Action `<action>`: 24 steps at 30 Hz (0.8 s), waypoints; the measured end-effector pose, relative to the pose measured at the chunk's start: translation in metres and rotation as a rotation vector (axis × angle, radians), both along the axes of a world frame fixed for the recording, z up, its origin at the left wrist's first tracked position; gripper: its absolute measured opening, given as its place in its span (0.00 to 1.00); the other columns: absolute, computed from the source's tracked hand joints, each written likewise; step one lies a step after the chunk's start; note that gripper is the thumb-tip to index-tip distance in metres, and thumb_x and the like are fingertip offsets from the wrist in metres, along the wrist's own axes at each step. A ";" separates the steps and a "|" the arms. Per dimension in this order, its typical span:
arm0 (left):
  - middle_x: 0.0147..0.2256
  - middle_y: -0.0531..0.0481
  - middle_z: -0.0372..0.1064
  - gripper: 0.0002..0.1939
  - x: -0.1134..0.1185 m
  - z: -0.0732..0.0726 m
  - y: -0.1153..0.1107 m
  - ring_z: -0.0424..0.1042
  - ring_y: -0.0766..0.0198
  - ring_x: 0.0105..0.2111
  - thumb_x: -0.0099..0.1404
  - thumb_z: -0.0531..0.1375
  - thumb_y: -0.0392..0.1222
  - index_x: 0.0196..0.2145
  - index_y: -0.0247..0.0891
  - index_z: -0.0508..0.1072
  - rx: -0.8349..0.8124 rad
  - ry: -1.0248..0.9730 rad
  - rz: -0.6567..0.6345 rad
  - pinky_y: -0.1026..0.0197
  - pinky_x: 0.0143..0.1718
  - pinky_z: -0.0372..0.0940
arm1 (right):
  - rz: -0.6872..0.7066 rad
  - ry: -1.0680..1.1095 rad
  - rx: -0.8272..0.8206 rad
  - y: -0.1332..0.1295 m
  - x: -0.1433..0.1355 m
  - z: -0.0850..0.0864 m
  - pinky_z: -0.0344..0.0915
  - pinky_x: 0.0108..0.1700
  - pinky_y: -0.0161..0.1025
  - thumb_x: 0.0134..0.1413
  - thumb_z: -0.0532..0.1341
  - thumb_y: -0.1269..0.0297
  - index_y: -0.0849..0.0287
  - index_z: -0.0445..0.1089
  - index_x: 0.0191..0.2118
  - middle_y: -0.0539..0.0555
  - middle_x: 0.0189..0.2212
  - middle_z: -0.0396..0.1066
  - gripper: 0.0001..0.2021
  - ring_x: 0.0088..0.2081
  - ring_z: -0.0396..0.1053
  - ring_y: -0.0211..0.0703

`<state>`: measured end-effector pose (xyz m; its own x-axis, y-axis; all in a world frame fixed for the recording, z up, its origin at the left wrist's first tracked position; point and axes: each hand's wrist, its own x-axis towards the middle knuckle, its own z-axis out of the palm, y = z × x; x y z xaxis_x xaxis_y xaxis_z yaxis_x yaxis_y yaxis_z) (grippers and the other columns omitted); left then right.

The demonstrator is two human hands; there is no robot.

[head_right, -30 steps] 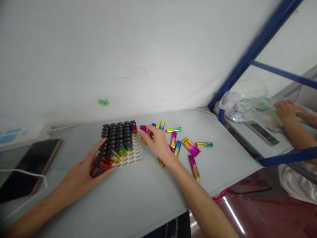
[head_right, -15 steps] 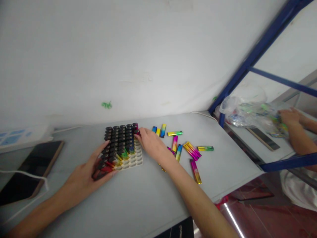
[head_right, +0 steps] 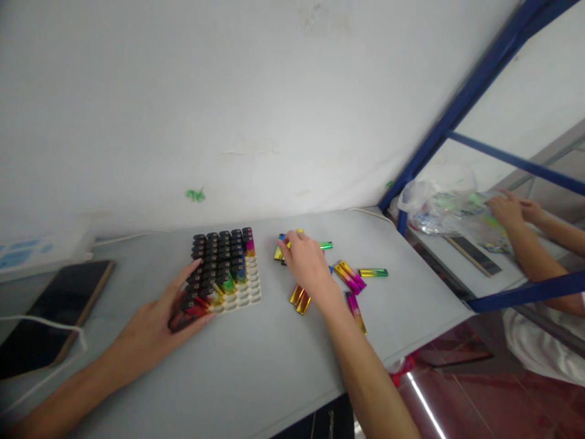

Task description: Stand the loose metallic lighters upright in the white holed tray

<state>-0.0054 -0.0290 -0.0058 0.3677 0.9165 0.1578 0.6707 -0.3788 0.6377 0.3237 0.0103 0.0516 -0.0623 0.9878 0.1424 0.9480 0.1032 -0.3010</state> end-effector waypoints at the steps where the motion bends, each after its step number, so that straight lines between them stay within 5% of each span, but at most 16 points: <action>1: 0.27 0.59 0.73 0.52 0.000 -0.001 0.000 0.71 0.59 0.18 0.71 0.63 0.66 0.82 0.47 0.46 0.005 0.000 -0.008 0.59 0.25 0.69 | -0.059 0.004 -0.023 -0.002 0.012 0.003 0.67 0.49 0.42 0.82 0.55 0.59 0.58 0.74 0.52 0.60 0.45 0.81 0.12 0.45 0.78 0.51; 5: 0.25 0.59 0.71 0.52 -0.001 -0.002 0.002 0.69 0.60 0.18 0.72 0.63 0.67 0.82 0.47 0.45 0.021 0.008 -0.021 0.60 0.24 0.68 | -0.247 -0.045 -0.137 -0.011 0.045 0.007 0.68 0.48 0.43 0.76 0.63 0.58 0.60 0.73 0.56 0.63 0.45 0.82 0.12 0.47 0.79 0.56; 11: 0.27 0.59 0.72 0.53 -0.001 -0.003 0.002 0.70 0.59 0.19 0.71 0.63 0.68 0.82 0.47 0.45 0.027 0.029 -0.003 0.58 0.27 0.70 | -0.326 -0.048 -0.259 -0.018 0.053 0.000 0.69 0.47 0.45 0.69 0.70 0.60 0.64 0.70 0.61 0.70 0.49 0.80 0.21 0.51 0.80 0.61; 17: 0.26 0.59 0.71 0.51 0.000 0.000 0.001 0.69 0.60 0.18 0.72 0.63 0.66 0.82 0.46 0.47 0.025 0.009 -0.007 0.60 0.25 0.68 | -0.141 0.235 -0.191 -0.011 0.048 -0.003 0.70 0.50 0.43 0.70 0.66 0.70 0.62 0.70 0.64 0.61 0.46 0.83 0.20 0.44 0.80 0.49; 22: 0.27 0.59 0.72 0.50 0.003 0.005 0.001 0.69 0.62 0.18 0.72 0.63 0.64 0.81 0.49 0.47 0.030 -0.020 -0.031 0.61 0.23 0.66 | 0.082 0.385 -0.102 -0.008 0.037 -0.004 0.71 0.50 0.44 0.68 0.68 0.65 0.58 0.77 0.45 0.57 0.41 0.79 0.04 0.42 0.76 0.46; 24: 0.27 0.59 0.72 0.50 0.003 0.004 0.001 0.69 0.62 0.18 0.73 0.63 0.64 0.82 0.49 0.47 0.041 -0.020 -0.035 0.61 0.23 0.65 | 0.148 0.568 -0.085 -0.009 0.031 -0.006 0.71 0.46 0.43 0.68 0.67 0.59 0.56 0.73 0.41 0.54 0.38 0.76 0.07 0.40 0.75 0.46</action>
